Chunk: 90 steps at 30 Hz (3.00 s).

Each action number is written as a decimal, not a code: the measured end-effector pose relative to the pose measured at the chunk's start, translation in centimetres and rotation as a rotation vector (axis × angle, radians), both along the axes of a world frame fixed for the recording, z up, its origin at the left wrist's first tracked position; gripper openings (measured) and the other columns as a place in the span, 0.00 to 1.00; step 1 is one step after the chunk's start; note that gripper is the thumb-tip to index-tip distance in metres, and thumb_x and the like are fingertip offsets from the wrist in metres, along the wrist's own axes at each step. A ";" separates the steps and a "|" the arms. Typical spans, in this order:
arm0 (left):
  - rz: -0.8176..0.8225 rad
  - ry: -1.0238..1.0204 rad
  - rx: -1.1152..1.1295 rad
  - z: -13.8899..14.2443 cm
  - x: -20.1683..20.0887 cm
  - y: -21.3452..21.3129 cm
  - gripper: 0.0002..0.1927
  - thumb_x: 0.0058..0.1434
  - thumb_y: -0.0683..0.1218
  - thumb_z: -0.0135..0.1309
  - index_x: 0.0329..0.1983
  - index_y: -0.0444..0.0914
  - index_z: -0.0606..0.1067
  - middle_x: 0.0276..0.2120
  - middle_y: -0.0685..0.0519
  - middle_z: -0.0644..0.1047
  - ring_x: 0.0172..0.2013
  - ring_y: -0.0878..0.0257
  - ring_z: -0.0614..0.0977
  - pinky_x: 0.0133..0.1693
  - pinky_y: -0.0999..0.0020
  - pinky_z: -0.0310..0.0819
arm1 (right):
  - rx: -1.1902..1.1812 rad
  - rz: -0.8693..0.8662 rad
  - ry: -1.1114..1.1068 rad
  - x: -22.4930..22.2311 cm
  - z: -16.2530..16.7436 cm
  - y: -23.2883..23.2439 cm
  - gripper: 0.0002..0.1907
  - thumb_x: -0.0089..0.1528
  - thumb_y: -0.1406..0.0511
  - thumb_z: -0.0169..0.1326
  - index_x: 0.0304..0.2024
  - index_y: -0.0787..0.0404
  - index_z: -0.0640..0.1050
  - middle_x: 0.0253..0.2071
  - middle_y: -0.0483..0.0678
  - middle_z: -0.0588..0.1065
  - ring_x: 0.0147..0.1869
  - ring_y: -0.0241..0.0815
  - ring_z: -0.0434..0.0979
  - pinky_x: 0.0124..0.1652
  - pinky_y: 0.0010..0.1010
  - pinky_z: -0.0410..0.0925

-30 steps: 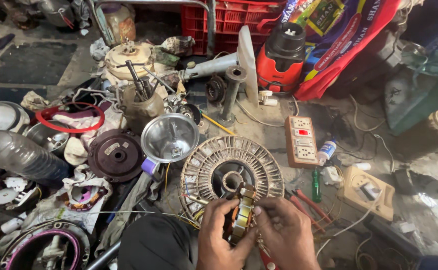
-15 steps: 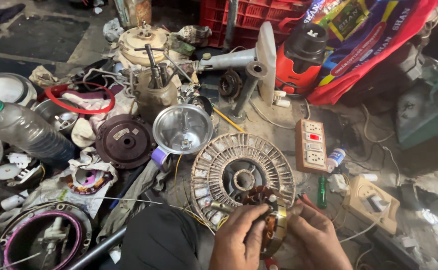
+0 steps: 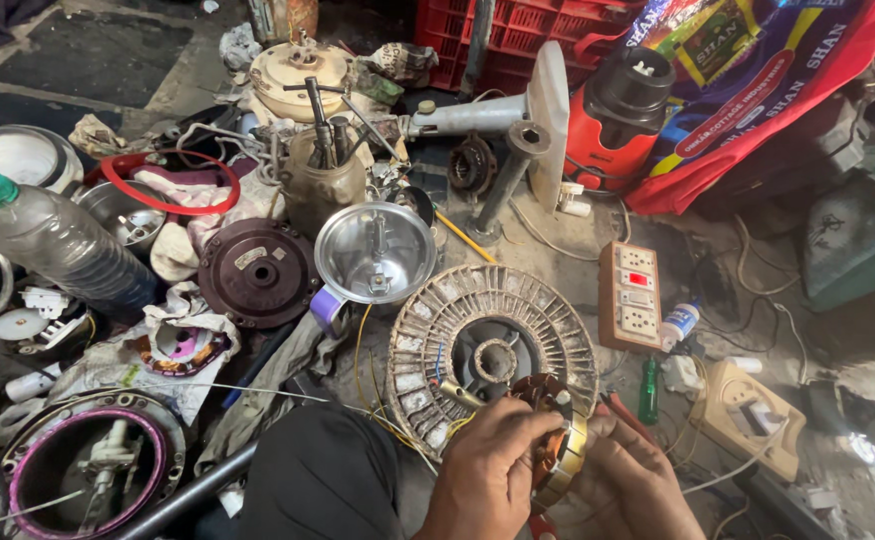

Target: The person sits on the floor and works on a motor stator, using pliers to strip and twist wires, then wrapping connections with electrical tape. The person repeatedly adjusts and secures the wires on the stator coils.

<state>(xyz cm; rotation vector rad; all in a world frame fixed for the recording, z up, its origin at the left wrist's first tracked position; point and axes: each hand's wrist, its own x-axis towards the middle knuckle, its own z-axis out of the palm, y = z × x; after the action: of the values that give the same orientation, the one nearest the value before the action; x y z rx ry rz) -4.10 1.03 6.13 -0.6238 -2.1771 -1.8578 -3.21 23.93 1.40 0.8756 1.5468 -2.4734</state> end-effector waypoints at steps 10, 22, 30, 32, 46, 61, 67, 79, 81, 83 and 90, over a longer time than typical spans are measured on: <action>0.012 0.030 -0.049 0.4 -0.2 -0.5 0.20 0.54 0.31 0.49 0.50 0.36 0.77 0.43 0.43 0.77 0.43 0.44 0.83 0.44 0.55 0.77 | 0.516 0.088 0.278 2.4 0.6 -1.6 0.22 0.60 0.70 0.55 0.56 0.75 0.77 0.65 0.57 0.74 0.70 0.45 0.72 0.61 0.38 0.67; 0.069 0.088 0.014 0.2 -0.5 0.1 0.10 0.61 0.33 0.54 0.44 0.37 0.77 0.40 0.46 0.79 0.42 0.48 0.83 0.42 0.58 0.77 | 0.666 0.073 0.314 3.3 1.6 -4.3 0.19 0.56 0.73 0.64 0.49 0.78 0.82 0.42 0.59 0.86 0.53 0.44 0.82 0.61 0.37 0.68; -0.005 0.011 0.002 -1.8 1.6 0.2 0.20 0.58 0.44 0.60 0.53 0.34 0.80 0.53 0.42 0.77 0.54 0.45 0.80 0.58 0.52 0.71 | 0.418 -0.029 0.141 3.6 1.5 -4.3 0.19 0.56 0.74 0.60 0.49 0.77 0.79 0.42 0.64 0.85 0.48 0.49 0.87 0.49 0.40 0.78; 0.057 0.043 -0.040 -2.9 2.2 1.0 0.22 0.57 0.46 0.62 0.54 0.35 0.80 0.54 0.43 0.77 0.56 0.45 0.78 0.59 0.51 0.69 | 0.341 -0.042 0.129 3.6 1.7 -4.3 0.17 0.57 0.74 0.59 0.49 0.77 0.79 0.43 0.65 0.85 0.48 0.51 0.86 0.48 0.40 0.77; 0.265 -0.016 -0.094 -8.3 4.3 4.8 0.21 0.59 0.45 0.59 0.57 0.42 0.82 0.53 0.48 0.78 0.55 0.49 0.78 0.59 0.53 0.70 | 0.169 -0.141 0.063 4.8 -2.8 -4.0 0.14 0.58 0.77 0.57 0.47 0.76 0.76 0.43 0.68 0.84 0.47 0.52 0.86 0.45 0.44 0.78; -0.005 -0.133 -0.055 -2.1 2.2 1.3 0.32 0.54 0.42 0.63 0.64 0.38 0.72 0.53 0.42 0.75 0.56 0.44 0.75 0.57 0.49 0.66 | 0.114 -0.220 -0.015 4.1 0.2 -5.2 0.12 0.59 0.75 0.55 0.45 0.74 0.76 0.44 0.70 0.82 0.48 0.58 0.85 0.45 0.52 0.76; -0.080 -0.144 -0.220 -2.0 1.9 0.9 0.25 0.59 0.47 0.62 0.61 0.44 0.75 0.52 0.45 0.74 0.53 0.46 0.75 0.55 0.50 0.67 | 0.108 -0.214 0.089 4.6 -1.1 -5.0 0.13 0.57 0.75 0.56 0.45 0.74 0.76 0.44 0.68 0.83 0.48 0.57 0.86 0.43 0.51 0.76; -0.040 0.014 -0.239 -5.6 2.8 1.8 0.27 0.56 0.47 0.65 0.60 0.44 0.77 0.51 0.47 0.76 0.52 0.46 0.75 0.54 0.49 0.69 | 0.337 -0.179 0.189 6.4 -5.5 -3.8 0.13 0.59 0.73 0.59 0.46 0.74 0.78 0.43 0.65 0.84 0.48 0.51 0.86 0.46 0.46 0.78; -0.045 -0.025 -0.186 -5.6 3.2 1.7 0.28 0.55 0.45 0.65 0.60 0.40 0.76 0.52 0.45 0.75 0.53 0.45 0.76 0.54 0.48 0.68 | 0.275 -0.179 0.171 6.9 -5.7 -3.7 0.13 0.58 0.73 0.58 0.46 0.73 0.78 0.43 0.66 0.84 0.49 0.52 0.86 0.47 0.49 0.77; -0.037 -0.161 -0.118 -5.4 3.9 1.6 0.28 0.53 0.46 0.66 0.59 0.39 0.75 0.50 0.46 0.77 0.52 0.47 0.78 0.53 0.51 0.71 | 0.205 -0.160 0.210 7.4 -5.9 -3.6 0.12 0.58 0.74 0.58 0.45 0.73 0.77 0.43 0.67 0.83 0.49 0.54 0.86 0.47 0.52 0.76; 0.020 -0.179 -0.029 -5.4 4.7 1.8 0.20 0.53 0.45 0.68 0.49 0.41 0.79 0.49 0.46 0.78 0.51 0.51 0.82 0.49 0.59 0.79 | 0.169 -0.094 0.358 7.7 -6.2 -3.3 0.12 0.60 0.75 0.56 0.47 0.73 0.77 0.46 0.68 0.83 0.51 0.58 0.85 0.48 0.55 0.77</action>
<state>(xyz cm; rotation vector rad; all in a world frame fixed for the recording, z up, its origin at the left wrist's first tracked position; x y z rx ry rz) 0.63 2.84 0.69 -0.4550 -2.3145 -1.9427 4.53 20.60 -4.80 0.5558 1.8879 -2.7141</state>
